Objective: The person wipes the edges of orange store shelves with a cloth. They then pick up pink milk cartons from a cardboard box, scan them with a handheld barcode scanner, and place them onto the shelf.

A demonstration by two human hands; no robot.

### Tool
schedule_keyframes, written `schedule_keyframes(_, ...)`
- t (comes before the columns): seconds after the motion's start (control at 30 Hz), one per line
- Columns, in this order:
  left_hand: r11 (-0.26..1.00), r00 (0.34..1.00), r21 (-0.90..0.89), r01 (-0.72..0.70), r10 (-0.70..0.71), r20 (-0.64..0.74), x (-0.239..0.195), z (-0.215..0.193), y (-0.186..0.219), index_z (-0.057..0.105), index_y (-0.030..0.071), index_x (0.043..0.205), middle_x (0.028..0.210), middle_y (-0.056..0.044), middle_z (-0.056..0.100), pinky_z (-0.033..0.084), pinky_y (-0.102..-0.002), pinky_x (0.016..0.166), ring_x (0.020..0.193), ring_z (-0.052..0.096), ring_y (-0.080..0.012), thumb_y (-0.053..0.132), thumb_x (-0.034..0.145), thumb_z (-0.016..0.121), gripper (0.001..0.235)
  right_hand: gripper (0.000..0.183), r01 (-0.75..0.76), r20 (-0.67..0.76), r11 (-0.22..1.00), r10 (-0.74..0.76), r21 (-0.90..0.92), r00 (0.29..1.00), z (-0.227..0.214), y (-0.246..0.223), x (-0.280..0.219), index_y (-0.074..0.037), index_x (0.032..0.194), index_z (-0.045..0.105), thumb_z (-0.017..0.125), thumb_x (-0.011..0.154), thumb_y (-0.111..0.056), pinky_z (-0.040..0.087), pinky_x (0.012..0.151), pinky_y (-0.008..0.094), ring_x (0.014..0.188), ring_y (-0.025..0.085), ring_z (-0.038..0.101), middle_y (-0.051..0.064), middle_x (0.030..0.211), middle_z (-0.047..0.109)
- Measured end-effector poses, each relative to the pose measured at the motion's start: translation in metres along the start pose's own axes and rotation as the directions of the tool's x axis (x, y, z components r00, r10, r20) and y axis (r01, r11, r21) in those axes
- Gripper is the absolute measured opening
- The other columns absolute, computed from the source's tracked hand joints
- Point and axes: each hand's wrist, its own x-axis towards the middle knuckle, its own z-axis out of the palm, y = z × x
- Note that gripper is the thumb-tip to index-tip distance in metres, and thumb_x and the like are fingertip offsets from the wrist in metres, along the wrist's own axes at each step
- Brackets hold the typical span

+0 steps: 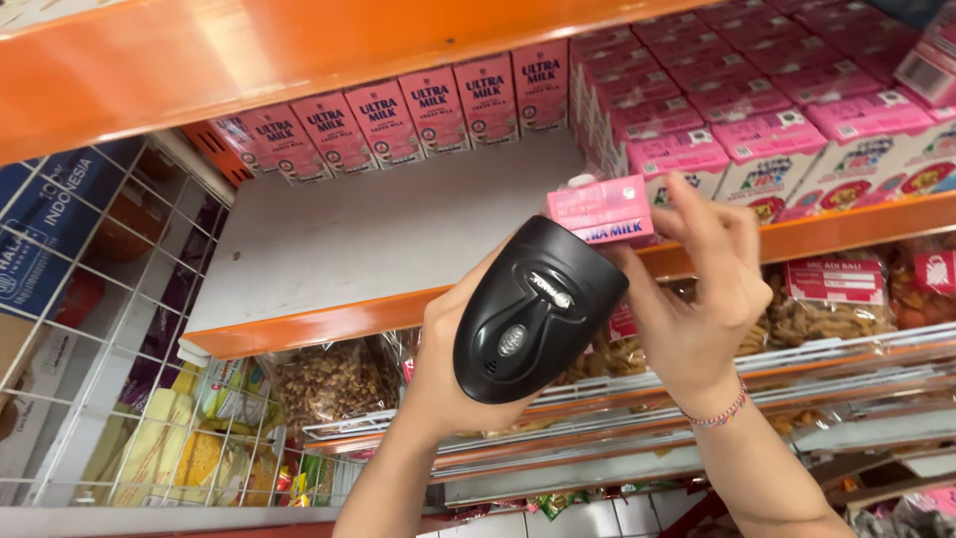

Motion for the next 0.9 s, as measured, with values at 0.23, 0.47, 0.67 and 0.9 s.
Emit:
schedule_keyframes(0.23, 0.984, 0.992, -0.125, 0.125, -0.123, 0.027, 0.007, -0.003, -0.007, 0.065, -0.004, 0.130, 0.134, -0.021, 0.068, 0.054, -0.037, 0.112, 0.123, 0.072, -0.0320, 0.012, 0.076, 0.084, 0.059, 0.051, 0.082, 0.122, 0.961, -0.052, -0.263, 0.991, -0.003, 0.012, 0.005, -0.008, 0.131, 0.072, 0.089, 0.083, -0.013, 0.032, 0.101, 0.045, 0.115, 0.034, 0.037, 0.013, 0.113, 0.050)
schedule_keyframes(0.47, 0.980, 0.986, -0.119, 0.162, -0.156, 0.053, 0.017, -0.010, -0.005, 0.066, -0.001, 0.125, 0.123, -0.016, 0.073, 0.058, -0.034, 0.102, 0.113, 0.077, -0.0282, 0.013, 0.075, 0.085, 0.055, 0.055, 0.076, 0.157, 0.960, -0.034, -0.268, 0.987, 0.003, 0.032, -0.003, -0.011, 0.136, 0.072, 0.090, 0.084, -0.012, 0.031, 0.103, 0.042, 0.121, 0.031, 0.033, 0.011, 0.126, 0.043)
schedule_keyframes(0.67, 0.946, 0.964, -0.197, 0.258, -0.239, 0.114, 0.028, -0.015, 0.001, 0.066, -0.001, 0.125, 0.113, -0.012, 0.075, 0.059, -0.031, 0.095, 0.101, 0.074, -0.0186, 0.013, 0.078, 0.085, 0.052, 0.052, 0.196, 0.218, 0.891, -0.113, -0.410, 0.969, 0.000, 0.033, 0.007, -0.015, 0.131, 0.075, 0.095, 0.083, -0.017, 0.026, 0.110, 0.046, 0.125, 0.033, 0.028, 0.013, 0.127, 0.038)
schedule_keyframes(0.9, 0.886, 0.939, -0.317, 0.338, -0.295, 0.176, 0.022, -0.020, -0.007, 0.068, -0.001, 0.119, 0.105, -0.008, 0.076, 0.058, -0.030, 0.091, 0.095, 0.067, -0.0103, 0.010, 0.081, 0.084, 0.043, 0.034, 0.256, 0.301, 0.894, -0.146, -0.367, 0.942, -0.008, 0.028, 0.024, -0.012, 0.119, 0.075, 0.088, 0.088, -0.006, 0.023, 0.113, 0.046, 0.132, 0.032, 0.033, 0.002, 0.135, 0.062)
